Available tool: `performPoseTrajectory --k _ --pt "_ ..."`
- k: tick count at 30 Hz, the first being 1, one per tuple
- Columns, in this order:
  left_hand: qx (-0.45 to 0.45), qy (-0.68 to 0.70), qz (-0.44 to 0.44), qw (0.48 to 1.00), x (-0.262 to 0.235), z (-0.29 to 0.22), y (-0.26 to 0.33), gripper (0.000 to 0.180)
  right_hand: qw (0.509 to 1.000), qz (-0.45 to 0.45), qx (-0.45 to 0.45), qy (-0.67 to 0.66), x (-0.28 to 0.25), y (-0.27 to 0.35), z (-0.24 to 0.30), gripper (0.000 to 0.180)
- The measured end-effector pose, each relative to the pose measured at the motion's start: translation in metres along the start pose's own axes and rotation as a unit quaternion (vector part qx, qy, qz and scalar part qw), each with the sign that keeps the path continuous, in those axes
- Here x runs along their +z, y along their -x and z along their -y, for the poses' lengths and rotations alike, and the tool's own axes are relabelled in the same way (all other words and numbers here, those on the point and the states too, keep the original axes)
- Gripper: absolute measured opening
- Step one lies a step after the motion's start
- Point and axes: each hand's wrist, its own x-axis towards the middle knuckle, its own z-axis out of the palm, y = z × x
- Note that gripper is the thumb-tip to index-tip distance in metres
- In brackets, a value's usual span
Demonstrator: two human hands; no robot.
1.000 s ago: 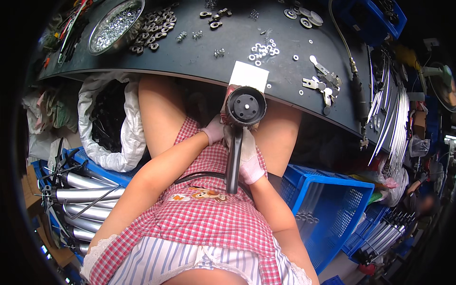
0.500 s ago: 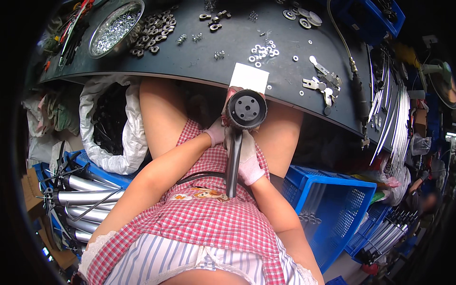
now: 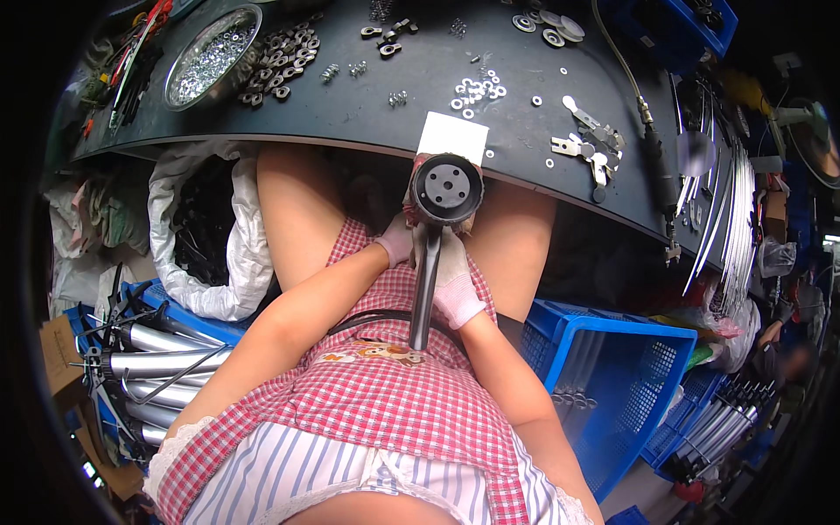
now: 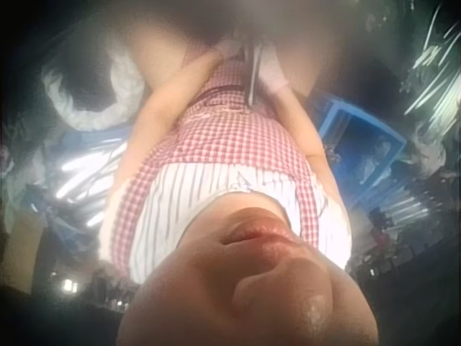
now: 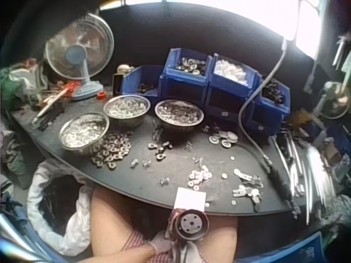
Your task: Assembling a mechanical device, specifically a caulking gun frame, using various components and a pneumatic screwdriver.
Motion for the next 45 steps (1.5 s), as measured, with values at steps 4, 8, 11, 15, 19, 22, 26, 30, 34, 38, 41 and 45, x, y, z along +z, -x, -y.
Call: performPoseTrajectory --k 4,8,11,15,19,22,26,30,34,38,41,45 --pt "0.031 -0.035 0.006 0.999 0.006 -0.001 -0.003 0.027 0.999 0.004 0.031 0.013 -0.007 -0.001 -0.016 0.022" --pt "0.093 -0.088 -0.006 0.992 0.000 0.014 -0.010 0.023 0.981 0.130 0.043 -0.138 -0.024 0.009 0.019 0.036" --pt "0.015 -0.030 -0.034 0.999 -0.001 0.011 -0.010 0.021 0.982 0.106 -0.109 0.108 -0.065 0.016 0.043 0.053" --pt "-0.010 0.026 -0.051 0.998 0.001 0.000 -0.011 0.021 0.979 -0.016 -0.022 0.200 -0.109 0.031 0.089 0.046" --pt "-0.174 0.107 0.098 0.974 0.014 -0.064 -0.011 0.029 0.955 -0.075 -0.071 0.278 -0.119 0.047 0.060 0.032" --pt "-0.038 -0.142 0.110 0.983 -0.010 -0.024 -0.005 0.043 0.979 0.165 -0.053 -0.111 -0.087 0.033 0.012 0.067" --pt "0.134 -0.281 0.060 0.948 -0.045 0.138 0.000 0.039 0.893 0.216 0.052 -0.391 -0.038 0.033 0.034 0.069" --pt "-0.148 0.216 0.178 0.949 -0.010 0.094 -0.026 0.022 0.896 0.113 0.031 -0.429 -0.029 0.035 0.003 0.065" --pt "-0.114 0.196 0.128 0.966 -0.020 0.104 -0.040 0.026 0.923 0.057 0.060 -0.376 0.003 0.027 0.007 0.063" --pt "-0.087 0.122 0.115 0.982 -0.034 0.096 -0.036 0.028 0.933 0.058 0.038 -0.354 0.025 0.022 -0.003 0.058" --pt "-0.102 0.050 0.105 0.988 -0.070 0.100 0.007 0.029 0.960 0.064 -0.022 -0.272 0.013 0.020 -0.022 0.078" --pt "-0.102 -0.031 0.102 0.989 -0.092 0.092 0.040 0.032 0.961 0.162 0.021 -0.222 -0.039 0.035 0.007 0.082"
